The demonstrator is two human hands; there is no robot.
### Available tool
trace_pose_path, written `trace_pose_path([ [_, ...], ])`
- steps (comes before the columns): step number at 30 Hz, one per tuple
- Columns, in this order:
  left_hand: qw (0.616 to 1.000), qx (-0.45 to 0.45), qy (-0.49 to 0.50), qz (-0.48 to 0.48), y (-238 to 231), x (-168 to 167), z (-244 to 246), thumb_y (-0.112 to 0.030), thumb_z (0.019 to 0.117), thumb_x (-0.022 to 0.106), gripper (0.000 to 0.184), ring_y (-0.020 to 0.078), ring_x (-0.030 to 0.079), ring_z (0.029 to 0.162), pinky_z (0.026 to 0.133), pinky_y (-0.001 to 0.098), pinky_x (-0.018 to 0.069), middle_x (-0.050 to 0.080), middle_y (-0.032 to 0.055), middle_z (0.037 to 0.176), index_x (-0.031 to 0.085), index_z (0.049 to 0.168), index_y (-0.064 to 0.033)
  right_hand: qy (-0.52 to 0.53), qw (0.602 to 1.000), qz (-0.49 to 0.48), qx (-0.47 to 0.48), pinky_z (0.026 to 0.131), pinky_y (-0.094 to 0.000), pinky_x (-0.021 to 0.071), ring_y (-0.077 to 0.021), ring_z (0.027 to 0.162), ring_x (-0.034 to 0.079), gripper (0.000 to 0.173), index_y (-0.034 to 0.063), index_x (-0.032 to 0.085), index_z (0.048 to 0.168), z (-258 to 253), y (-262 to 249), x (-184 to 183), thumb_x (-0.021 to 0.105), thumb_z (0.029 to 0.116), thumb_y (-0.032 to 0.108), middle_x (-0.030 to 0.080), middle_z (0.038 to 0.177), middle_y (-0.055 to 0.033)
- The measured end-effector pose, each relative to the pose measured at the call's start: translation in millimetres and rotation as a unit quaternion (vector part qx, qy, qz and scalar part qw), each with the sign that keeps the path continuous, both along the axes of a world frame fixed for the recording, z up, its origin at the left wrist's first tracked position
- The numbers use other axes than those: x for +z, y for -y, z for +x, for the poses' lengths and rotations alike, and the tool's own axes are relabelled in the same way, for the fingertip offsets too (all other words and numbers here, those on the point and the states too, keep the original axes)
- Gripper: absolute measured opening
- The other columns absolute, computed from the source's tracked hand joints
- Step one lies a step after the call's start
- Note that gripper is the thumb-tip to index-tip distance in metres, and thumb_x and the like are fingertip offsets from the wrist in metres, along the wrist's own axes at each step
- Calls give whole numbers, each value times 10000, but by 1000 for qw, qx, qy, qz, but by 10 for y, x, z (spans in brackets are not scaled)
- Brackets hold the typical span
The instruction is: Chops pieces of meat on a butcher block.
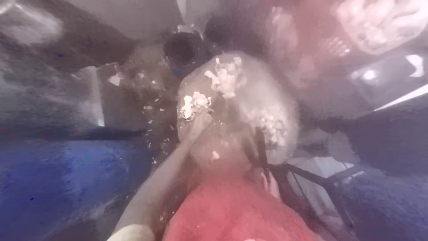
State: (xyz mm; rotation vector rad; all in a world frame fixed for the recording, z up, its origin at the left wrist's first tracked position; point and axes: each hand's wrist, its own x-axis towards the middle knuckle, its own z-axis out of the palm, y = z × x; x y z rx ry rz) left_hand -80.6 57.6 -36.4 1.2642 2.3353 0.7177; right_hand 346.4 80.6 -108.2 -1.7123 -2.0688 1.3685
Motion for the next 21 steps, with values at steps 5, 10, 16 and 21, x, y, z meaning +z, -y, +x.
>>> trace_pose_path([
  [5,996,10,-68,-50,220,-209,-155,-334,1023,604,425,360,485,1381,1130,572,403,572,108,1456,593,1424,-192,13,1000,13,17,928,-465,572,-254,969,716,437,-3,590,1363,26,-65,-10,560,1059,309,720,1100,-192],
  [10,997,-33,-62,-44,134,-388,379,-372,1027,567,370,319,546,1321,1109,550,435,617,100,1381,659,1331,-184,40,998,-21,34,902,-505,577,-273,959,714,508,32,531,1438,-43,-133,134,525,1068,380,709,1127,-196],
  [16,994,-66,-7,-88,79,-775,664,-233,971,638,410,346,587,1265,1039,576,481,619,131,1379,622,1379,-188,48,998,-33,16,885,-502,569,-292,939,695,478,4,538,1423,-52,-143,48,528,1073,330,699,1090,-215],
  [21,996,25,26,-87,202,-184,381,-277,1006,588,377,328,628,1206,1063,542,480,668,162,1276,636,1333,-95,53,998,-28,-4,952,-527,546,-310,1022,694,505,9,551,1409,-52,-109,7,518,1071,383,698,1135,-225],
])
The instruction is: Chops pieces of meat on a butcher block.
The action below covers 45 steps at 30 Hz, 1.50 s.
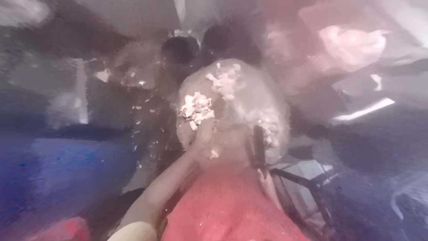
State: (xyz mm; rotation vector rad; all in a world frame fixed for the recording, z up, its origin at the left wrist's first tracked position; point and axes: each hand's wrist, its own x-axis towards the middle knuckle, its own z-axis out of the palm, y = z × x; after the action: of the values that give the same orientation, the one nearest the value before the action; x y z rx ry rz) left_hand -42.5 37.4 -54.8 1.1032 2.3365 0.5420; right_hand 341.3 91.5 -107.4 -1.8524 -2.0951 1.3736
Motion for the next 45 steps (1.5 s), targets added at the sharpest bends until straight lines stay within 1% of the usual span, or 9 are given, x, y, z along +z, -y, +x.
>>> trace_pose_path([
  [8,993,55,-82,72,402,-312,-537,-330,997,636,322,340,566,1272,1074,556,460,627,121,1344,688,1279,-183,-4,1000,25,9,833,-513,576,-277,856,694,475,20,568,1378,-12,57,-13,510,1072,378,703,1007,-191],
  [14,986,-28,-146,74,136,-535,-220,-391,997,568,404,370,308,1503,1206,643,230,432,79,1590,634,1378,-276,35,999,16,16,1049,-526,504,-337,1159,671,480,7,557,1421,-10,5,-53,530,1069,332,678,1248,-245],
  [21,975,-26,-207,71,469,-712,-300,-424,1037,455,408,417,324,1498,1188,707,195,447,123,1586,664,1344,-256,4,1000,19,19,1019,-479,543,-266,1116,694,483,32,580,1403,-56,-11,22,531,1065,374,697,1235,-181],
  [25,986,-94,-104,88,716,-603,-17,-393,987,611,407,397,466,1398,1151,607,371,564,153,1461,685,1318,-169,45,999,3,2,1027,-518,529,-288,1152,681,553,96,579,1423,7,28,-163,497,1049,494,698,1244,-178],
  [29,967,-242,24,-77,861,-829,402,-585,1001,529,496,304,621,1242,1047,547,509,623,97,1388,681,1321,-238,21,1000,-17,-11,1068,-505,510,-269,1208,657,541,132,555,1457,-62,27,-75,519,1045,481,675,1307,-156],
  [33,964,-247,28,-91,889,-883,535,-397,1039,515,381,354,663,1159,974,602,526,696,138,1256,697,1287,-171,63,997,-34,33,1090,-514,485,-311,1246,636,561,90,536,1466,-67,-53,-27,512,1053,468,651,1342,-190],
  [38,961,-51,272,-17,743,-641,177,-184,1018,597,298,274,708,948,877,496,582,718,159,1088,642,1279,-48,50,997,-48,29,1070,-520,499,-311,1209,655,560,112,524,1477,-81,-11,8,488,1060,484,670,1308,-180],
  [42,826,170,505,186,649,-484,-99,-130,1011,440,293,124,626,677,613,317,558,672,35,855,595,1247,-51,13,998,-56,-3,1067,-517,502,-323,1192,661,554,53,561,1428,3,-21,-175,538,1048,455,675,1283,-207],
  [45,757,313,535,207,360,209,-129,-142,1049,465,155,122,571,620,574,309,526,609,25,757,593,1077,-59,0,999,-35,-12,999,-506,553,-296,1087,709,551,71,586,1404,-9,7,-311,543,1035,479,719,1192,-173],
])
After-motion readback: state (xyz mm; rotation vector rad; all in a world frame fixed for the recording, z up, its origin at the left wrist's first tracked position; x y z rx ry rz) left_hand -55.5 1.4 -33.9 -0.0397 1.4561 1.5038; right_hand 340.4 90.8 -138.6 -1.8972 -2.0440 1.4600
